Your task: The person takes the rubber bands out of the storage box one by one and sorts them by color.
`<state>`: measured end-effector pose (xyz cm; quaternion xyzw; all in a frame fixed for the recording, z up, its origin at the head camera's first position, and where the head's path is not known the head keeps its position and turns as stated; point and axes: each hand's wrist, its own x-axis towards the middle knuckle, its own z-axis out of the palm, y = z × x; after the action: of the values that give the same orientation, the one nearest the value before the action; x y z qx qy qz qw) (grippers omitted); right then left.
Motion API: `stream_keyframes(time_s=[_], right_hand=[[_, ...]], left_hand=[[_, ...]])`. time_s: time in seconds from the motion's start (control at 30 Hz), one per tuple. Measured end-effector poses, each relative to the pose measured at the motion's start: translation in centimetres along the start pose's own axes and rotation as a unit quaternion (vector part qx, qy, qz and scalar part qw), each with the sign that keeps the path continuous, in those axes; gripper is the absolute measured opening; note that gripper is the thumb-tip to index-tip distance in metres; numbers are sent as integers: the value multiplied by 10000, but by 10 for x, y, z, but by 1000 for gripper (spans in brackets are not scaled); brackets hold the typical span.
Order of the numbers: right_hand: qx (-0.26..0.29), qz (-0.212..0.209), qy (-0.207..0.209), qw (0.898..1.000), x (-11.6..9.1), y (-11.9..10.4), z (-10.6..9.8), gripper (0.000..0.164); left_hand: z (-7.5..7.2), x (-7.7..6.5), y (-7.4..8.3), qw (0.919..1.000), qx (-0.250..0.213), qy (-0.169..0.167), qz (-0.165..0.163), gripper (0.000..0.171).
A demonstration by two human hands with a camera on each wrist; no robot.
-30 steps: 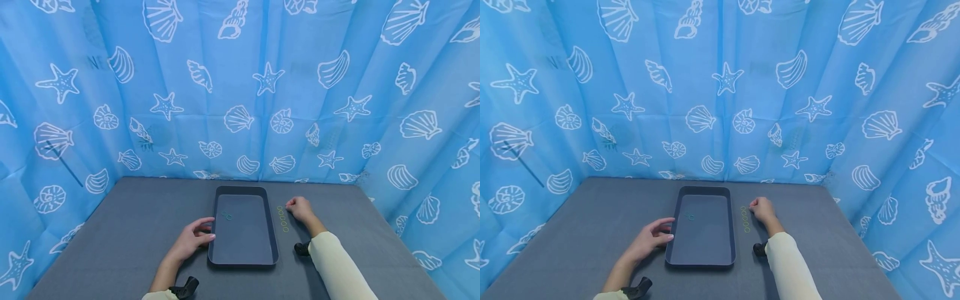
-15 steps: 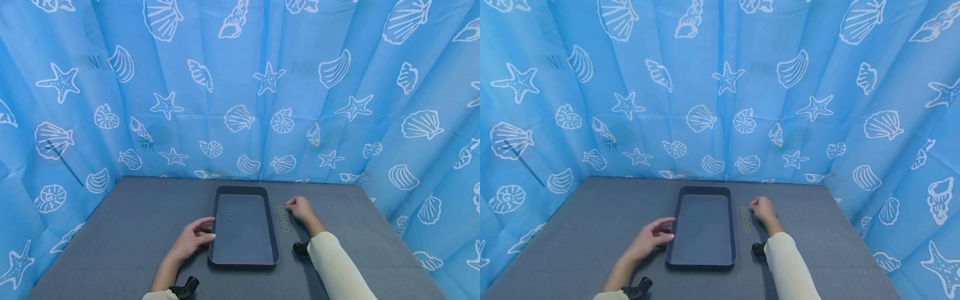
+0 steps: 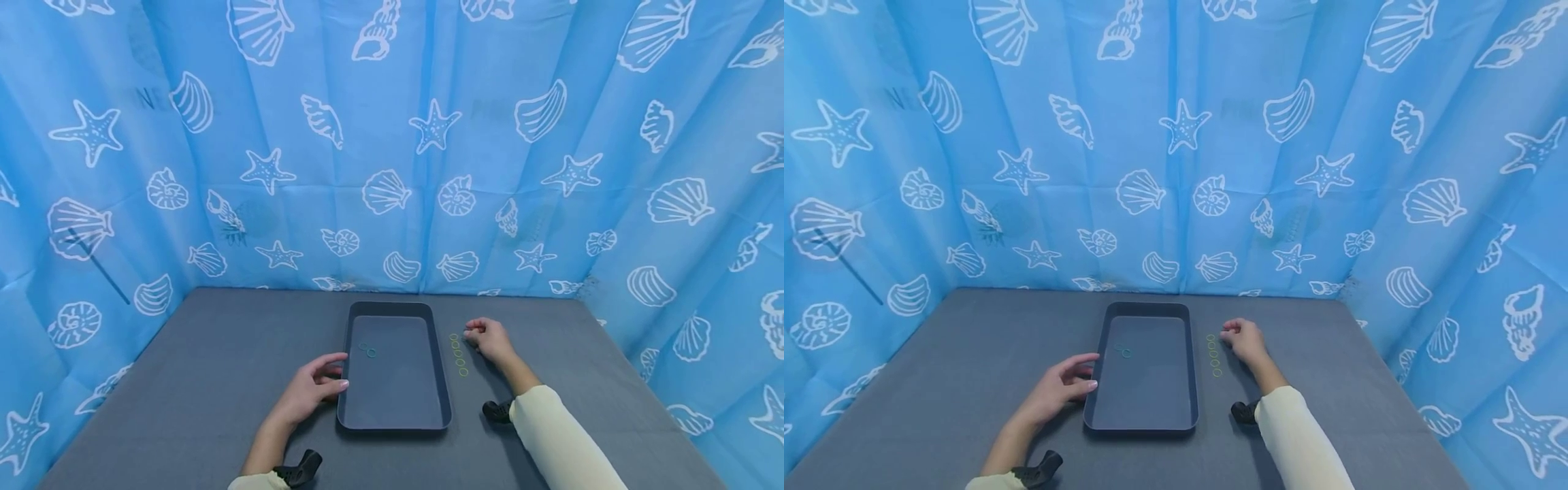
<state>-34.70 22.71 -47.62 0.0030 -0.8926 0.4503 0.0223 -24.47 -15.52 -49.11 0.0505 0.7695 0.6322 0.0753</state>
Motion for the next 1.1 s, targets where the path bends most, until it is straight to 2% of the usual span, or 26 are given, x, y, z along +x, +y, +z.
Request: stream_keyframes(time_s=[0.27,0.53,0.87,1.1], right_hand=[[570,-73,49,9983,-10,-8,-2,24],[703,-203,161,9972,-14,-20,-5,27],[688,-302,191,9970,2,-71,5,28],[876,-401,225,9951,8,-102,25,26]], left_hand=[[1,0,1,10000,34,65,-38,52],[2,0,1,9999,17,84,-56,52],[1,-3,2,9999,15,43,-102,53],[2,-2,3,9999,47,103,-121,52]])
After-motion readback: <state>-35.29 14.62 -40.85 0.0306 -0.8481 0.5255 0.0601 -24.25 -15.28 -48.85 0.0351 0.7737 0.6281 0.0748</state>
